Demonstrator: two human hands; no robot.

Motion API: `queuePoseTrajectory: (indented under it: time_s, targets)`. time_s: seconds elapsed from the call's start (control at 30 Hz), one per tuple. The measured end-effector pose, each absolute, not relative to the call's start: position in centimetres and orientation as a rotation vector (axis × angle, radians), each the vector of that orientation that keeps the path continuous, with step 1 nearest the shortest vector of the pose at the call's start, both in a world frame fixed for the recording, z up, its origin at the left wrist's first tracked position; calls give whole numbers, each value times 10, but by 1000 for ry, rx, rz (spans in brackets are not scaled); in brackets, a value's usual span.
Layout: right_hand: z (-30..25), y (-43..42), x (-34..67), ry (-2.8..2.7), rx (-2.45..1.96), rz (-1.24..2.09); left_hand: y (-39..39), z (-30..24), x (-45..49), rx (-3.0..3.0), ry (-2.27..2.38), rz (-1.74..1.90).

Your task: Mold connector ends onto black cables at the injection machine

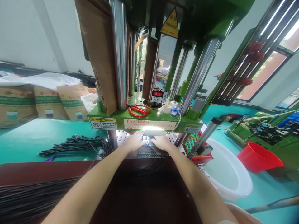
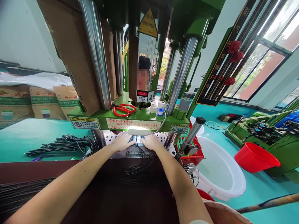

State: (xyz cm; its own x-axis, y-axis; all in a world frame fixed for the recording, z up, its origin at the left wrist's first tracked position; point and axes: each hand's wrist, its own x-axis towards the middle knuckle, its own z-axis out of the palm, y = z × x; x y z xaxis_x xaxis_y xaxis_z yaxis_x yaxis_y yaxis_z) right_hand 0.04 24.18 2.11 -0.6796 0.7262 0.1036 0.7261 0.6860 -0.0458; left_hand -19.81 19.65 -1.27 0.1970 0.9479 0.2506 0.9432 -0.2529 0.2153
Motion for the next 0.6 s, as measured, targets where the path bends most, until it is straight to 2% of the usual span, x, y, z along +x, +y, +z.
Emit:
queuePoseTrajectory:
  time_s: [0.33,0.6]
  targets:
    - [16,247,-7,-2702,-1242,25,199,-10,-213,2480,1814,385]
    - [14,250,-14,-2656,-1280,50,208,-15,-213,2412,1853,526]
